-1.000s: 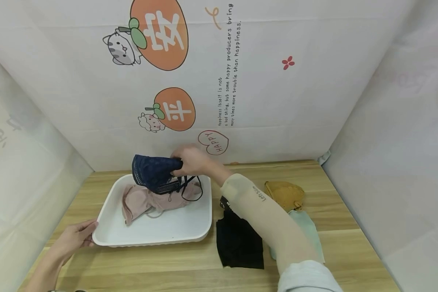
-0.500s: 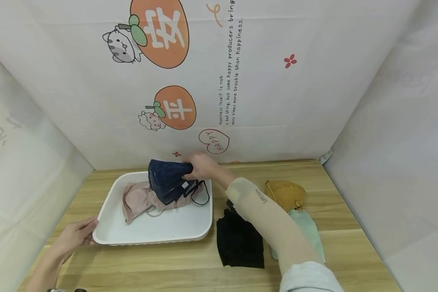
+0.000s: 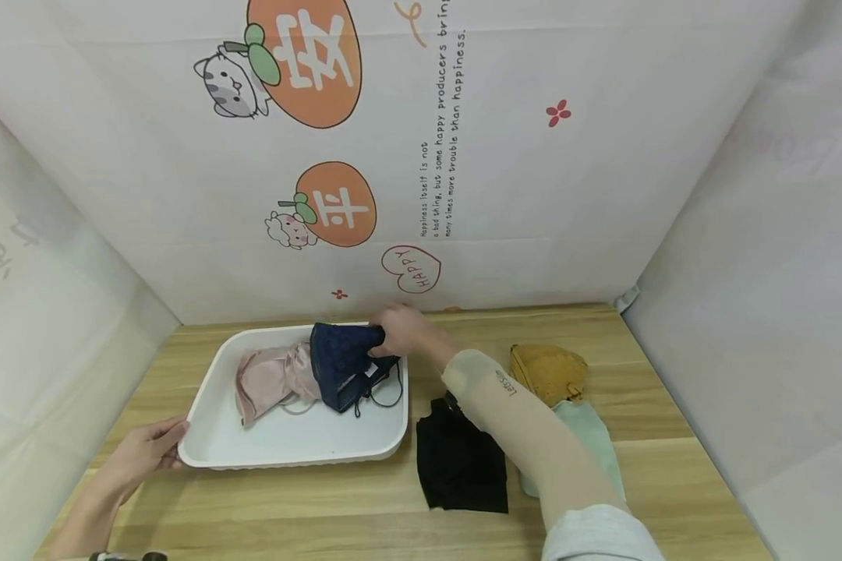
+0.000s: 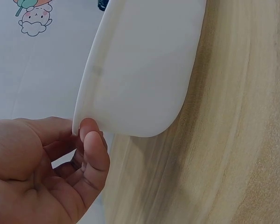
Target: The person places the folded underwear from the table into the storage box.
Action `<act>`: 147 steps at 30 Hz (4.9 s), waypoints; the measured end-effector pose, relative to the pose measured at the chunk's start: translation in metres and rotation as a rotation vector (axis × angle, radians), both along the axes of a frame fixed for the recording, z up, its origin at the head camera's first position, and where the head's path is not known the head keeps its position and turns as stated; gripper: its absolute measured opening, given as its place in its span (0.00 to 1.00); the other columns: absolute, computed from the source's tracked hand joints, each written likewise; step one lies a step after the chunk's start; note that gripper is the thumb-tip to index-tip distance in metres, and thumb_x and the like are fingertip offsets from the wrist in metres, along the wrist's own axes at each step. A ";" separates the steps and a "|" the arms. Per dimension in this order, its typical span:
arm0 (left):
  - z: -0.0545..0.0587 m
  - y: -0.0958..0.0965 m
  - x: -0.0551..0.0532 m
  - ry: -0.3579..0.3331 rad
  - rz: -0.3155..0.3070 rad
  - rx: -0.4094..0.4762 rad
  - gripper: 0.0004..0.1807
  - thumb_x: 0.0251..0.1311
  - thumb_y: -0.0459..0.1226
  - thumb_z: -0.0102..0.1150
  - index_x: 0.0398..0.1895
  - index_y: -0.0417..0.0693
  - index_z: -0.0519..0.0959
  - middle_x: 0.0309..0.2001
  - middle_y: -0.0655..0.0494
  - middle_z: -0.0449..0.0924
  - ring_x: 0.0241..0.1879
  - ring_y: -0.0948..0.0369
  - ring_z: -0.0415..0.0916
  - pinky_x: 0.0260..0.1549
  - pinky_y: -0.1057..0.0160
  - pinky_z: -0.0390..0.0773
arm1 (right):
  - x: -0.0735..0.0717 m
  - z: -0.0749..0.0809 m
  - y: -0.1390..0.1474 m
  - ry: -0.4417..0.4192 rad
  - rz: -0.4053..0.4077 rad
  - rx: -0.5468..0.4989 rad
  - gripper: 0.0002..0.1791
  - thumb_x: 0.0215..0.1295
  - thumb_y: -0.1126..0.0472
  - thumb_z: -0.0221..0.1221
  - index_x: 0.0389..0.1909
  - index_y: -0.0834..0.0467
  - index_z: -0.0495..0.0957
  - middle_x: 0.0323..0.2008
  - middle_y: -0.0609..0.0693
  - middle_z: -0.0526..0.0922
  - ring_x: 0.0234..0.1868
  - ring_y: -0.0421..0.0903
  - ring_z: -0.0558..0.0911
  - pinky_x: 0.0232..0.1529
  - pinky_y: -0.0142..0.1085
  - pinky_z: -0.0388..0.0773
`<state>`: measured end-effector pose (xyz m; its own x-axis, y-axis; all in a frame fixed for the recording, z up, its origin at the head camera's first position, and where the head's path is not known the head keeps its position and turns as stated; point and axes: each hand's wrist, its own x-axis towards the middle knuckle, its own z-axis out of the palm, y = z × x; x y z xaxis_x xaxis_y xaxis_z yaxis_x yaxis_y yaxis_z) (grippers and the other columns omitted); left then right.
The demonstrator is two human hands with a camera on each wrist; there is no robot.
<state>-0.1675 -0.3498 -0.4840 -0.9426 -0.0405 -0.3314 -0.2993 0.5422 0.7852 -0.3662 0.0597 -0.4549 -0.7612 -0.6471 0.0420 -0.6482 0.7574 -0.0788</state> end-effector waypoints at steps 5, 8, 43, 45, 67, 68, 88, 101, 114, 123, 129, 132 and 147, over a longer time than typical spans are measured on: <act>0.000 0.000 -0.001 0.000 -0.001 -0.006 0.29 0.72 0.42 0.40 0.68 0.30 0.55 0.44 0.41 0.77 0.32 0.62 0.77 0.34 0.65 0.83 | 0.003 -0.006 0.000 0.002 -0.018 0.026 0.32 0.49 0.34 0.63 0.53 0.45 0.77 0.51 0.41 0.81 0.55 0.47 0.73 0.65 0.49 0.64; -0.001 0.000 -0.001 -0.002 -0.001 -0.012 0.29 0.72 0.42 0.40 0.68 0.30 0.55 0.44 0.42 0.77 0.32 0.62 0.77 0.33 0.66 0.83 | 0.004 -0.008 -0.002 0.009 -0.032 0.045 0.34 0.48 0.33 0.63 0.55 0.44 0.77 0.54 0.41 0.80 0.57 0.49 0.72 0.68 0.52 0.61; -0.001 0.000 -0.001 0.006 -0.011 0.009 0.28 0.72 0.39 0.40 0.67 0.28 0.56 0.40 0.44 0.77 0.32 0.63 0.77 0.34 0.66 0.83 | 0.007 -0.010 0.004 -0.006 -0.052 0.097 0.39 0.40 0.27 0.64 0.56 0.38 0.74 0.57 0.43 0.74 0.62 0.48 0.65 0.69 0.53 0.57; -0.001 0.000 -0.001 0.005 -0.011 0.007 0.28 0.72 0.40 0.40 0.67 0.28 0.56 0.41 0.44 0.77 0.32 0.63 0.77 0.35 0.66 0.83 | 0.007 -0.008 0.006 -0.007 -0.046 0.077 0.39 0.41 0.27 0.62 0.56 0.38 0.74 0.57 0.42 0.75 0.63 0.48 0.66 0.69 0.54 0.57; 0.001 0.002 -0.003 0.005 -0.015 -0.004 0.29 0.72 0.41 0.40 0.67 0.29 0.56 0.37 0.47 0.77 0.31 0.64 0.76 0.34 0.66 0.83 | 0.005 0.021 0.045 0.020 -0.039 -0.100 0.31 0.54 0.33 0.59 0.55 0.46 0.76 0.51 0.44 0.81 0.56 0.46 0.76 0.64 0.47 0.66; 0.001 0.002 -0.003 0.005 -0.016 -0.004 0.29 0.72 0.41 0.40 0.67 0.28 0.56 0.38 0.46 0.77 0.32 0.64 0.76 0.34 0.66 0.83 | 0.005 0.022 0.047 0.029 -0.036 -0.103 0.31 0.54 0.34 0.59 0.54 0.47 0.77 0.50 0.44 0.81 0.55 0.47 0.76 0.64 0.48 0.65; -0.001 0.002 -0.001 -0.006 -0.007 0.018 0.28 0.72 0.40 0.40 0.67 0.28 0.55 0.39 0.46 0.77 0.32 0.63 0.76 0.35 0.66 0.83 | 0.008 0.027 0.098 0.059 -0.069 -0.116 0.31 0.53 0.34 0.60 0.53 0.48 0.77 0.49 0.45 0.82 0.53 0.48 0.77 0.63 0.48 0.65; 0.001 0.002 0.001 -0.007 -0.008 0.021 0.29 0.72 0.40 0.41 0.67 0.28 0.55 0.39 0.45 0.77 0.32 0.63 0.77 0.34 0.68 0.82 | 0.019 0.037 0.122 0.051 -0.117 -0.133 0.29 0.52 0.35 0.61 0.51 0.47 0.79 0.50 0.46 0.82 0.56 0.49 0.74 0.65 0.52 0.62; 0.000 0.002 0.000 -0.001 -0.009 0.018 0.28 0.71 0.40 0.41 0.67 0.27 0.55 0.40 0.46 0.77 0.32 0.63 0.77 0.34 0.68 0.82 | 0.024 0.036 0.154 0.071 -0.146 -0.147 0.31 0.52 0.34 0.60 0.52 0.49 0.78 0.52 0.48 0.81 0.56 0.51 0.75 0.62 0.51 0.68; 0.002 0.002 0.000 -0.007 -0.012 0.008 0.29 0.72 0.41 0.40 0.67 0.27 0.54 0.39 0.46 0.77 0.32 0.63 0.77 0.34 0.68 0.82 | 0.029 0.034 0.177 0.038 -0.219 -0.143 0.32 0.53 0.32 0.58 0.53 0.49 0.78 0.53 0.48 0.80 0.58 0.51 0.73 0.61 0.51 0.69; 0.002 0.001 0.000 -0.008 -0.014 -0.002 0.29 0.72 0.40 0.40 0.67 0.27 0.55 0.39 0.46 0.78 0.32 0.63 0.77 0.33 0.68 0.82 | 0.033 0.030 0.190 0.042 -0.251 -0.146 0.33 0.53 0.32 0.59 0.54 0.49 0.77 0.50 0.47 0.81 0.56 0.49 0.75 0.59 0.49 0.72; 0.002 0.001 0.001 -0.009 -0.015 -0.003 0.29 0.72 0.40 0.40 0.67 0.27 0.55 0.39 0.46 0.77 0.32 0.63 0.77 0.33 0.68 0.82 | 0.035 0.030 0.196 0.049 -0.249 -0.146 0.33 0.54 0.32 0.58 0.54 0.50 0.77 0.49 0.48 0.81 0.55 0.51 0.75 0.58 0.50 0.72; 0.003 0.002 0.000 -0.004 -0.023 -0.008 0.29 0.72 0.41 0.40 0.67 0.26 0.55 0.41 0.45 0.77 0.33 0.62 0.76 0.34 0.69 0.82 | 0.045 0.024 0.227 0.065 -0.230 -0.166 0.32 0.55 0.34 0.59 0.53 0.52 0.78 0.45 0.50 0.82 0.50 0.52 0.77 0.53 0.52 0.73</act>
